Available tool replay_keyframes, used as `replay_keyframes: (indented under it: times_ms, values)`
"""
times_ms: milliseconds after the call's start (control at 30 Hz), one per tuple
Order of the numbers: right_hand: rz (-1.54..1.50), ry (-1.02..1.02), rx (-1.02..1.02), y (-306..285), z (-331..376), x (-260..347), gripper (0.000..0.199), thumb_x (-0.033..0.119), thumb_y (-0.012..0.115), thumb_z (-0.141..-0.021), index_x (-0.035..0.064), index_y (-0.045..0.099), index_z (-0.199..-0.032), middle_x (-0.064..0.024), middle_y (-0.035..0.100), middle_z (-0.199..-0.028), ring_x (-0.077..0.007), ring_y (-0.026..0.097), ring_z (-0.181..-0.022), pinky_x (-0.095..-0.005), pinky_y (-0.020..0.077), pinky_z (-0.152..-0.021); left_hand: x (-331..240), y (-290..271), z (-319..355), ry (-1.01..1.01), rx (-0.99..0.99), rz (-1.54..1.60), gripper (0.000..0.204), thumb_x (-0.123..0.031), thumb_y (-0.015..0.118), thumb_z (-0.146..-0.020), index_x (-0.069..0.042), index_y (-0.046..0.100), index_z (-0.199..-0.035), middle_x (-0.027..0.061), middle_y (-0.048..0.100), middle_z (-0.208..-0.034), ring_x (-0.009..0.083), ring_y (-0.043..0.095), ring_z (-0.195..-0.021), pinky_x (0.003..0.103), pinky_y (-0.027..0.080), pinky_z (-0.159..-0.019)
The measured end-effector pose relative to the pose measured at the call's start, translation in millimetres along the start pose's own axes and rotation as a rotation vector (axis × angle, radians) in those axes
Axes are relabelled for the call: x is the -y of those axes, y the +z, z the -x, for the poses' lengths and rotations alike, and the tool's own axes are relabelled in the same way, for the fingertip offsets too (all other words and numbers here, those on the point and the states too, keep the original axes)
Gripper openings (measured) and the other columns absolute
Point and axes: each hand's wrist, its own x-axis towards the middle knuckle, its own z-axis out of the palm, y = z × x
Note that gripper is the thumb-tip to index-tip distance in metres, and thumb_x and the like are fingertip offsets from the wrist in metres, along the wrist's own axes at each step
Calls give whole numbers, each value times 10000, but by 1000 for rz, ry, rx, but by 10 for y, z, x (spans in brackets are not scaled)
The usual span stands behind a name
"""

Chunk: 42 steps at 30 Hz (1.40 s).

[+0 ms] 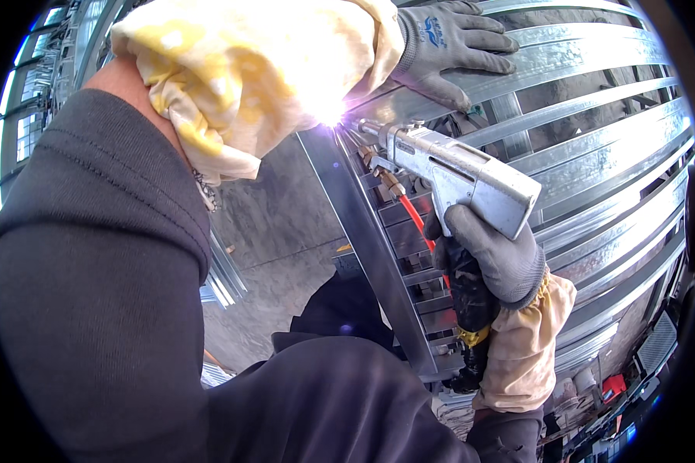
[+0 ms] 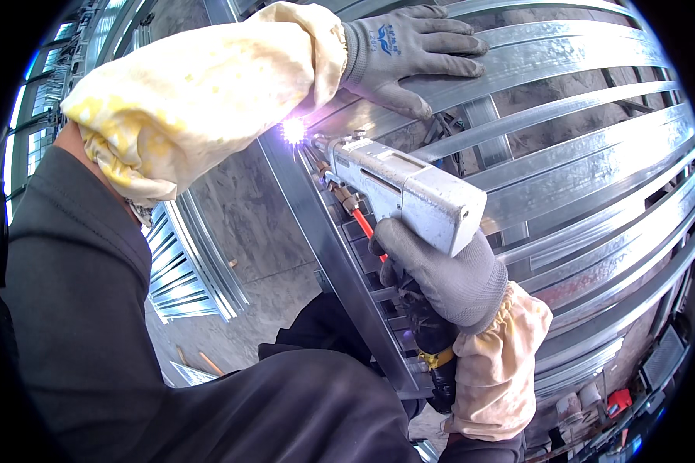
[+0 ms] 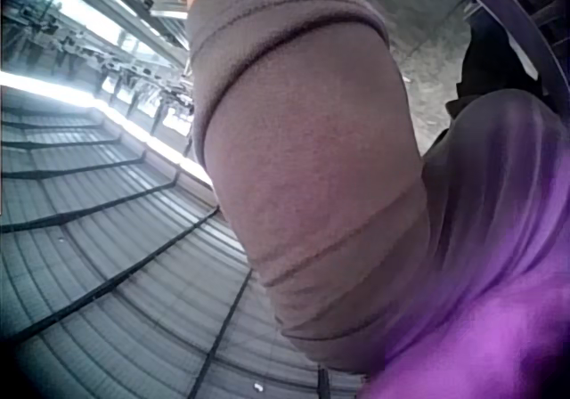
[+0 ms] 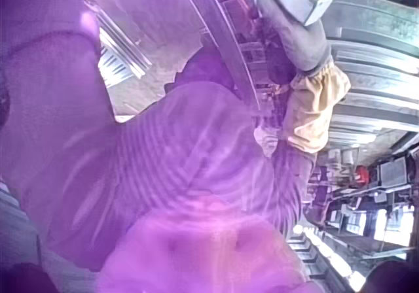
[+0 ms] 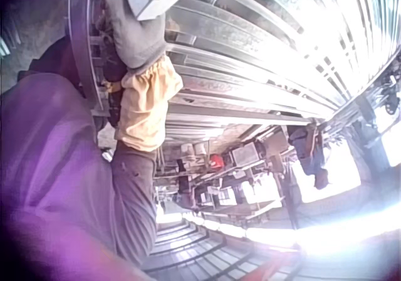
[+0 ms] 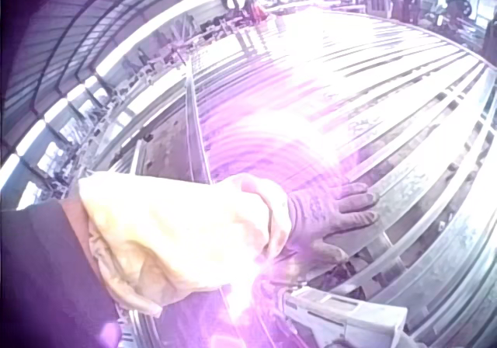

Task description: The person welds a metal frame using a handheld welding gun, moving along seams and joints to create continuous welds. The person repositions the frame and continues welding different sections while wearing protective gloves and sleeves.

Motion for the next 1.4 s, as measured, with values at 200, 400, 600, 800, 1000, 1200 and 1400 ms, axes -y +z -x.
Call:
replay_keyframes:
  times_ms: [200,400,600,800,1000,1200,1400]
  values:
    - [-34,-3,-16,5,26,-8,342,137,651,-941,-29,590,-1234,-64,669,-865,-95,620,-621,-238,505,-532,5,-7,-26,4,0,-25,909,-549,662,-816,-29,379,-1506,274,302,-1561,464,243,-1462,563,226,-1191]
    - [-46,-23,3,18,51,3,343,109,630,-952,-32,578,-1261,-68,663,-866,-96,624,-647,-239,509,-544,19,-2,-37,15,-17,-23,906,-539,663,-811,-30,381,-1505,277,316,-1552,460,260,-1456,557,235,-1190]
    - [2,-25,26,-7,51,-13,330,102,633,-952,-38,583,-1247,-67,659,-856,-103,628,-646,-241,508,-545,8,15,-28,10,-32,-19,910,-535,661,-811,-34,371,-1512,277,314,-1553,457,258,-1458,551,229,-1194]
    - [33,-17,55,-27,68,-6,299,103,629,-950,-48,592,-1205,-61,656,-844,-102,634,-653,-249,507,-553,-20,-24,-17,-13,0,-10,904,-525,662,-808,-33,375,-1509,275,310,-1554,453,252,-1459,550,232,-1193]
    - [18,-1,45,-13,108,8,322,106,631,-945,-51,580,-1222,-61,651,-845,-105,632,-654,-252,508,-560,-12,-28,-32,3,-4,-17,892,-525,662,-808,-29,392,-1498,276,325,-1544,450,264,-1454,551,241,-1187]
    - [46,-25,33,-28,122,-46,394,97,634,-939,-33,553,-1302,-53,653,-882,-97,619,-647,-249,505,-567,1,-3,-25,11,-37,-16,882,-529,656,-816,-30,398,-1496,272,333,-1543,443,261,-1458,555,234,-1189]
    - [43,-11,28,-13,166,-26,394,103,642,-942,-28,554,-1304,-45,655,-889,-88,612,-648,-241,495,-560,-46,-19,-8,-22,-18,-8,858,-508,659,-821,-31,412,-1489,265,330,-1550,436,257,-1464,540,215,-1202]
